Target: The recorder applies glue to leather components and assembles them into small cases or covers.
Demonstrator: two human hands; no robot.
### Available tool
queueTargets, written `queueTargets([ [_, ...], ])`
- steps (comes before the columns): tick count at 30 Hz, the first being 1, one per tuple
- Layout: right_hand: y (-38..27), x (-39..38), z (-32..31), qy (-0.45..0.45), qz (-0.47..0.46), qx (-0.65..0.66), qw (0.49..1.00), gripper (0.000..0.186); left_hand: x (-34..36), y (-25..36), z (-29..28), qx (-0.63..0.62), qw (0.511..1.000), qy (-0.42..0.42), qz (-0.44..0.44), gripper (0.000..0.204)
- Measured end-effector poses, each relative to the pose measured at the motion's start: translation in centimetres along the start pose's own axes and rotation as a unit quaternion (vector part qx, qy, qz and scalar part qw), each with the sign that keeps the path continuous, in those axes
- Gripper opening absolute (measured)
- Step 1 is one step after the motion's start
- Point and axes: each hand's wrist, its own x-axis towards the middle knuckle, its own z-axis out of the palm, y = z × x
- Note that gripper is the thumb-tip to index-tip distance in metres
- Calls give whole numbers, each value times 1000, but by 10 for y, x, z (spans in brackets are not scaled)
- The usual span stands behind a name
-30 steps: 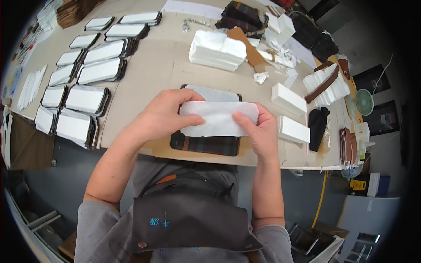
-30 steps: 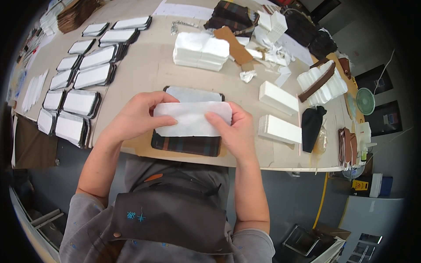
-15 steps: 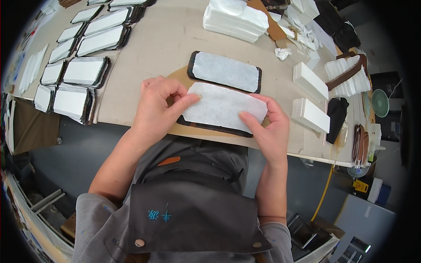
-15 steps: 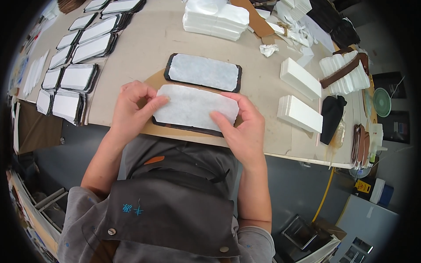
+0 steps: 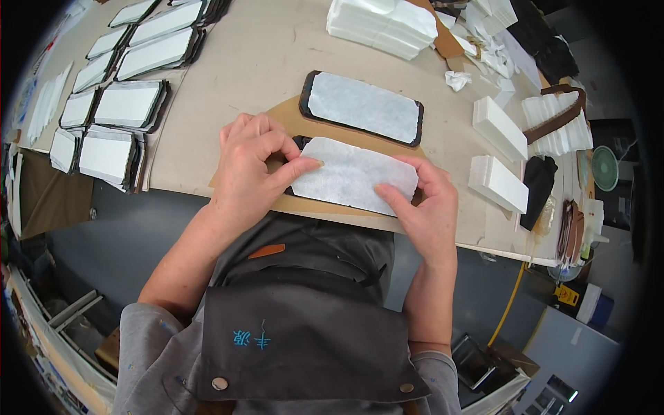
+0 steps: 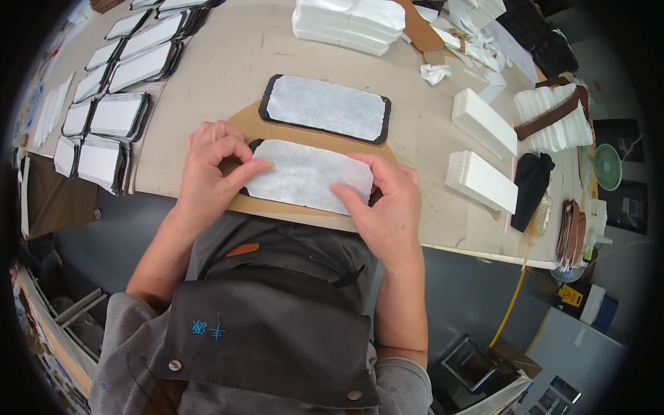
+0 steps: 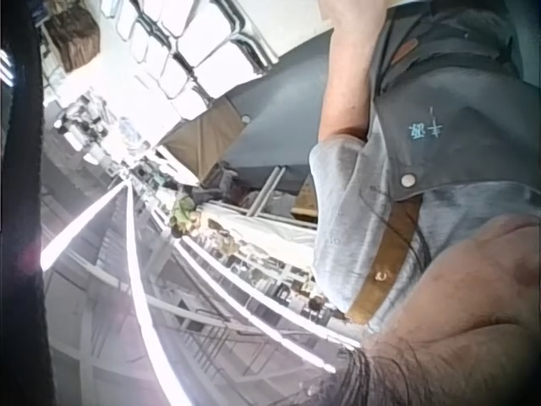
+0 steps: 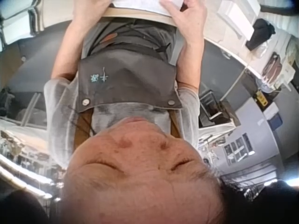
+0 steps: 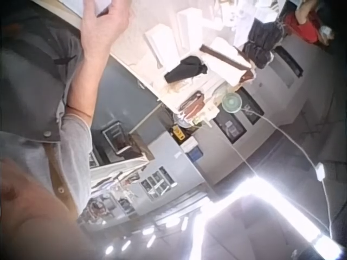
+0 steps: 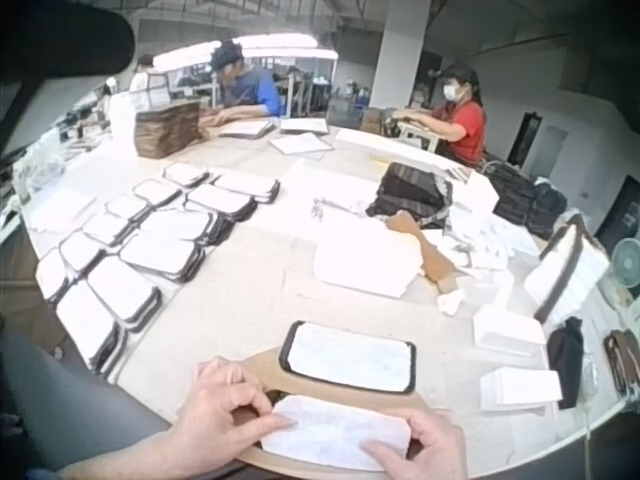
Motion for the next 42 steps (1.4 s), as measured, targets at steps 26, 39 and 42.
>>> queueTargets([
  [26,-9,2,5,20,-85,-169,982,32,-14,-10,-25,-10,997,-18,72,20],
  [39,-13,4,3,13,-53,-160,986,31,-14,-5,-19,24,992,-55,113,21],
  [42,-13,4,3,9,-53,-153,987,30,-15,-8,-19,45,991,-62,113,22],
])
